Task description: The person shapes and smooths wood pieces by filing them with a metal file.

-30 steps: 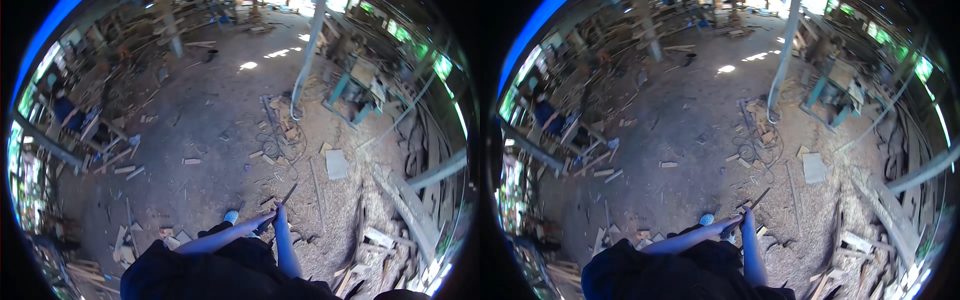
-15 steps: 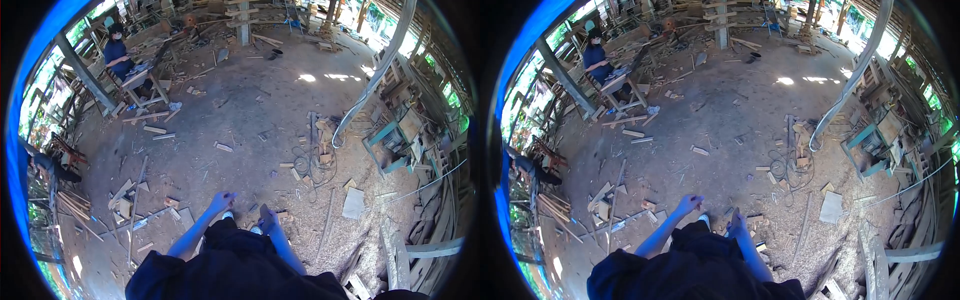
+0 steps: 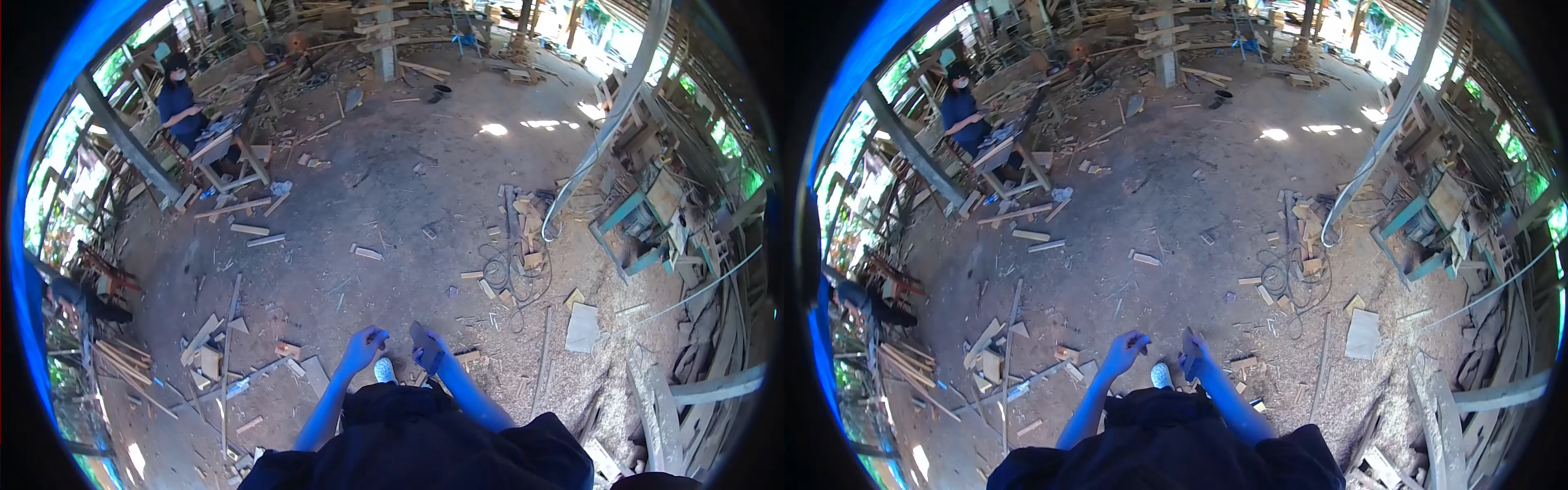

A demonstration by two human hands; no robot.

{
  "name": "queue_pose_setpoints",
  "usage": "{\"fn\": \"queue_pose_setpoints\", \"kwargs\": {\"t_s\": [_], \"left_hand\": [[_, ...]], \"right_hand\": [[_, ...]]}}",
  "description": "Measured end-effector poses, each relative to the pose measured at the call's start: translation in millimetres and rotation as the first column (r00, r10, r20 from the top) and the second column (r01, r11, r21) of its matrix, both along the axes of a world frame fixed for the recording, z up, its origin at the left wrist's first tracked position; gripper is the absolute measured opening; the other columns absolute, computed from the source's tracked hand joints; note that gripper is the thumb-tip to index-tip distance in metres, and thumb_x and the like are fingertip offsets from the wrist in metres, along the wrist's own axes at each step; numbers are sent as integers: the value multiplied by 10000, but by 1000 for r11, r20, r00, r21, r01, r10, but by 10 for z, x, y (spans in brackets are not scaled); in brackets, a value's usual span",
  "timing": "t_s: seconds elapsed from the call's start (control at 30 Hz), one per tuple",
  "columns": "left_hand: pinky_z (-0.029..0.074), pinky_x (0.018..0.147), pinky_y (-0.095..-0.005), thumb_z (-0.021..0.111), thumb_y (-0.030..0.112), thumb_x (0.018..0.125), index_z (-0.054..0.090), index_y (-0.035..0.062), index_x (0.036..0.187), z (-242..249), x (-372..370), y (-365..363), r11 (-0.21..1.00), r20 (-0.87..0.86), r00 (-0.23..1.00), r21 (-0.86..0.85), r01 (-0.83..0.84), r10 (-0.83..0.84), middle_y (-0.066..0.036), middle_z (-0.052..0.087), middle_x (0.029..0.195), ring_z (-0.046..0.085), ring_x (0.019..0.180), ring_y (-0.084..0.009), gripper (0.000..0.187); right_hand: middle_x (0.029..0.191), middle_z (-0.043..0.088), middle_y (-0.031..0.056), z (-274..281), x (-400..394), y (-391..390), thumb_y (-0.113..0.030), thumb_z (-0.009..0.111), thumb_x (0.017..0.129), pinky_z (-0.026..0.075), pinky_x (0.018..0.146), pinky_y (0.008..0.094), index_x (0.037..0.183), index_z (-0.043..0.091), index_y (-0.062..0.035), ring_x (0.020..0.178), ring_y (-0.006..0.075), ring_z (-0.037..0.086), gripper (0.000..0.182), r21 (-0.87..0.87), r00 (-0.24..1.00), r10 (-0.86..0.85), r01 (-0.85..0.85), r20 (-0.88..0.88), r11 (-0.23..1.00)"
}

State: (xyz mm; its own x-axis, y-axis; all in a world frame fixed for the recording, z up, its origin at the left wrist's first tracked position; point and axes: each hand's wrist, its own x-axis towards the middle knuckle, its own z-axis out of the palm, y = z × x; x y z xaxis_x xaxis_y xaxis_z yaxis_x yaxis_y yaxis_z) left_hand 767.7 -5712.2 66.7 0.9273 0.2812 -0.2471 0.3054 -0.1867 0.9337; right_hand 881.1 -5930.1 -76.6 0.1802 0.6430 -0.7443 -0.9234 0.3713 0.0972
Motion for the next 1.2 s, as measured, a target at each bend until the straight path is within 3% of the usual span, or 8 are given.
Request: {"fn": "queue_pose_setpoints", "kwargs": {"t_s": [0.4, 0.57, 0.6, 0.73, 0.77, 0.83, 0.93, 1.2], "left_hand": [[540, 717, -345, 670, 368, 1016, 690, -12, 925, -62, 41, 1039, 988, -115, 992, 150, -37, 55, -120, 736, 784, 719, 740, -194, 391], [538, 726, -357, 651, 409, 1025, 691, -11, 896, -44, 490, 1207, 985, -159, 987, 168, 39, -12, -125, 729, 772, 718, 753, -202, 441], [539, 728, -357, 647, 420, 1027, 690, -11, 897, -31, 589, 1209, 989, -150, 988, 143, 42, -21, -124, 727, 772, 718, 759, -202, 452], [539, 728, -364, 651, 424, 1028, 690, -11, 903, -260, 965, 1302, 998, -87, 996, 57, 18, -13, -118, 729, 788, 717, 753, -205, 454], [538, 728, -358, 650, 419, 1030, 688, -12, 914, -283, 1053, 1327, 999, -69, 997, 36, 20, -17, -113, 730, 797, 715, 750, -201, 447], [538, 728, -353, 650, 414, 1032, 685, -12, 924, -234, 1256, 1361, 1000, -47, 999, 10, 3, -3, -108, 731, 805, 713, 747, -197, 440], [535, 729, -330, 660, 364, 1033, 684, -12, 958, -126, 1533, 1456, 997, -54, 997, -33, -64, 62, -94, 727, 810, 704, 753, -163, 385], [521, 783, -289, 580, 314, 1091, 715, 6, 1092, 1100, 1803, 2101, 870, 266, 829, -167, -463, 492, -37, 716, 865, 670, 820, -122, 336]], "right_hand": [[1011, 552, 140, -683, 462, -281, -433, 736, 867, 527, 587, 350, 1141, 563, -104, 767, 245, 564, 462, 120, 995, -79, 71, 61, 990], [789, 596, 89, -431, 553, -387, -458, 685, 876, 532, 566, 344, 933, 647, -112, 670, 251, 579, 353, -155, 946, -323, 317, -13, 936], [1044, 516, 132, -886, 587, -555, -447, 739, 857, 521, 622, 360, 1224, 458, -163, 771, 255, 578, 543, -94, 935, -348, 353, 67, 931], [996, 513, 144, -695, 883, -516, -432, 713, 855, 517, 621, 363, 1249, 420, -160, 751, 270, 578, 561, -224, 915, -402, 394, 9, 891], [996, 513, 144, -687, 976, -503, -432, 713, 855, 517, 621, 363, 1249, 420, -160, 751, 270, 578, 561, -225, 919, -394, 386, 7, 895], [678, 580, 73, -671, 1219, -533, -510, 542, 952, 517, 669, 400, 745, 574, -85, 645, 241, 587, 473, -55, 935, -329, 324, -134, 944], [788, 571, 88, -815, 1592, -436, -441, 705, 844, 524, 609, 362, 976, 607, -117, 662, 250, 587, 363, 101, 964, -254, 261, -81, 960], [851, 629, 112, 77, 2611, 660, -345, 677, 921, 520, 638, 331, 1002, 660, -32, 675, 226, 586, 324, -133, 993, 49, -34, 111, 991]]}}
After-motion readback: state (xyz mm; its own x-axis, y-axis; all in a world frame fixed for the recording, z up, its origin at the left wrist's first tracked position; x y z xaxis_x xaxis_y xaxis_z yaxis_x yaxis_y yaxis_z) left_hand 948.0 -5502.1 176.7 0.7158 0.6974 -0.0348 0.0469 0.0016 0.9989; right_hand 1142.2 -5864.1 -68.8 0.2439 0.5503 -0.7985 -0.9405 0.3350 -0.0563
